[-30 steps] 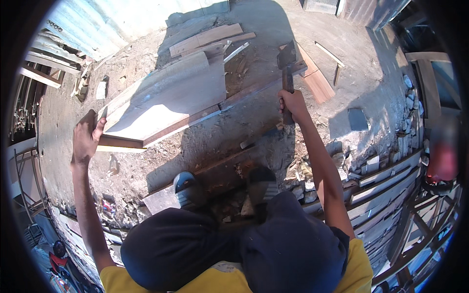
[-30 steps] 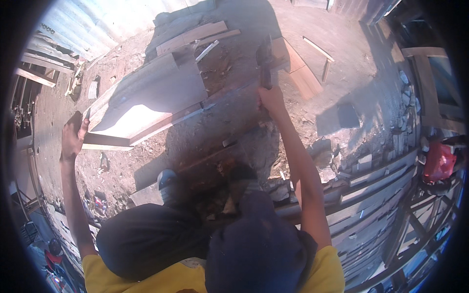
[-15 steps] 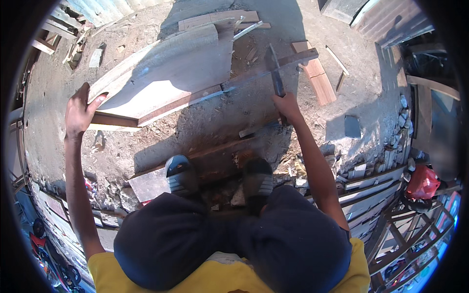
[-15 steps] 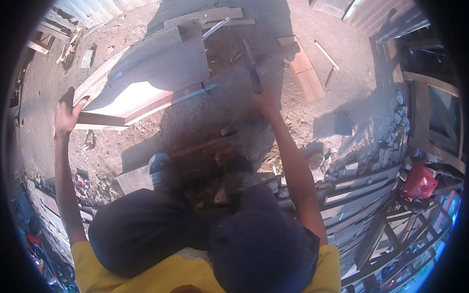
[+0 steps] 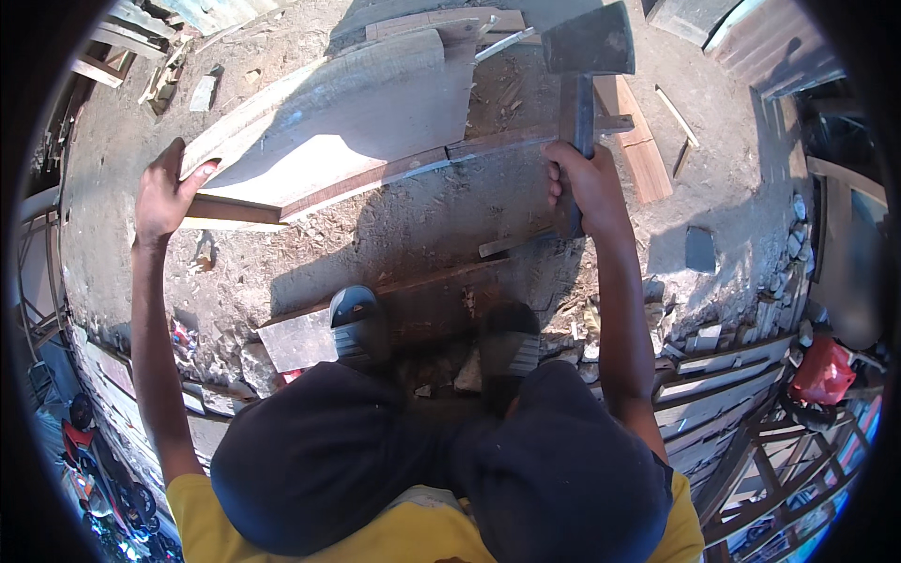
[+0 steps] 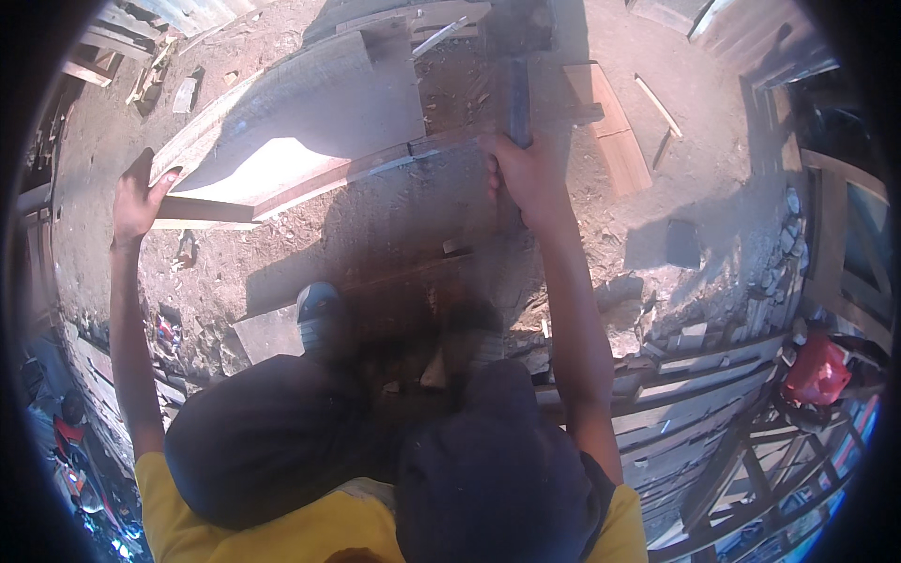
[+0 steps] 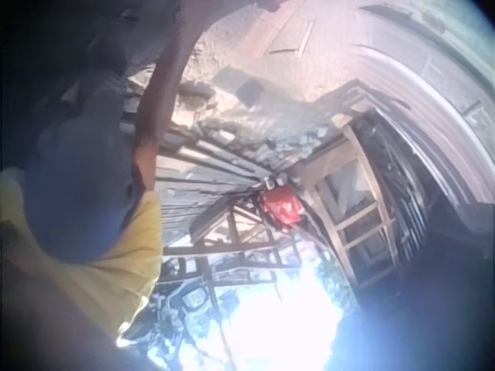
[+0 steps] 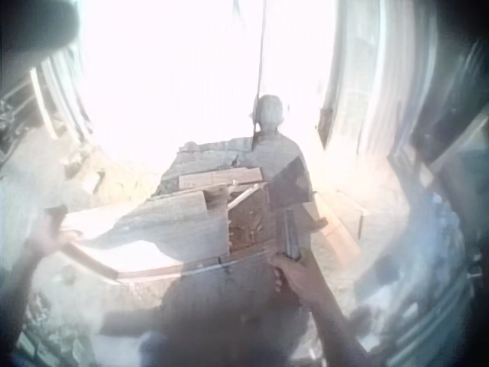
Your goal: The person uses a hammer and chisel to remove nails and separate parts of a wooden frame. They then use the hammer to break apart the frame components.
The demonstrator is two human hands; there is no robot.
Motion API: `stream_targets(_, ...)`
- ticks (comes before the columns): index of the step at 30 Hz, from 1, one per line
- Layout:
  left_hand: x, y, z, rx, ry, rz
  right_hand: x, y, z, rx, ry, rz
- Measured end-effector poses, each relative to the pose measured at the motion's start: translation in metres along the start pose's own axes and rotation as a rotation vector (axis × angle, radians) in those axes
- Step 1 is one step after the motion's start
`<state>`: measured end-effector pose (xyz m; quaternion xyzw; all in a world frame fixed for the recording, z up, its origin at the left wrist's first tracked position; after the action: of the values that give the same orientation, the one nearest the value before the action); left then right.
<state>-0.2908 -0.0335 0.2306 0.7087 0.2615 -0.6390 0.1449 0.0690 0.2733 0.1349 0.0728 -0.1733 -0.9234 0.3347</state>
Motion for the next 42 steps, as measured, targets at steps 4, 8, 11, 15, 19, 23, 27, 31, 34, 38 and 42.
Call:
stream_targets(4, -0.002, 0.001, 0.01, -0.007, 0.033, 0.04, -0.003, -0.015, 0.049, -0.391, 0.14, -0.148)
stream_targets(8, -0.002, -0.004, 0.005, 0.026, 0.103, -0.012, -0.064, -0.062, -0.12, -0.119, 0.519, -0.258)
stream_targets(11, 0.003, -0.016, -0.006, 0.06, 0.021, -0.038, -0.114, -0.103, -0.206, 0.244, 0.549, -0.151)
stream_targets(15, -0.001, -0.002, 0.004, -0.012, 0.055, -0.005, -0.09, -0.087, -0.18, 0.318, 0.337, -0.062)
stream_targets(19, 0.0, -0.003, 0.008, 0.031, 0.081, -0.038, -0.116, -0.063, -0.153, 0.282, 0.417, -0.046)
stream_targets(23, -0.003, -0.004, 0.008, -0.011, 0.071, -0.025, -0.176, -0.01, -0.163, 0.224, 0.586, -0.154)
stream_targets(27, 0.001, -0.016, 0.004, -0.022, 0.086, -0.016, -0.24, 0.04, -0.201, 0.219, 1.155, -0.194)
stream_targets(31, 0.003, -0.027, 0.001, -0.008, 0.037, -0.032, -0.237, 0.051, -0.139, 0.015, 1.109, -0.148)
stream_targets(34, -0.003, -0.01, 0.003, -0.026, -0.007, 0.009, -0.124, 0.047, 0.051, -0.253, 0.244, 0.181)
stream_targets(38, 0.004, -0.008, 0.003, -0.021, 0.161, 0.058, -0.034, 0.097, 0.179, -0.606, 0.024, 0.539)
stream_targets(42, 0.005, -0.018, -0.021, -0.029, -0.049, 0.007, -0.002, 0.058, 0.061, -0.348, 0.273, 0.42)
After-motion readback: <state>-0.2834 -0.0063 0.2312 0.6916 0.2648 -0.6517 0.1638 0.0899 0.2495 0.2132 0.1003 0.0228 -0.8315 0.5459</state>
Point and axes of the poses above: each hand's wrist, its own y-axis away from the middle knuckle, its own x-axis out of the palm, z = x × y, the point moved 7 cm from there along -y, towards the middle knuckle, and after that the axes turned 4 degrees about -x, right-handed, at the moved point
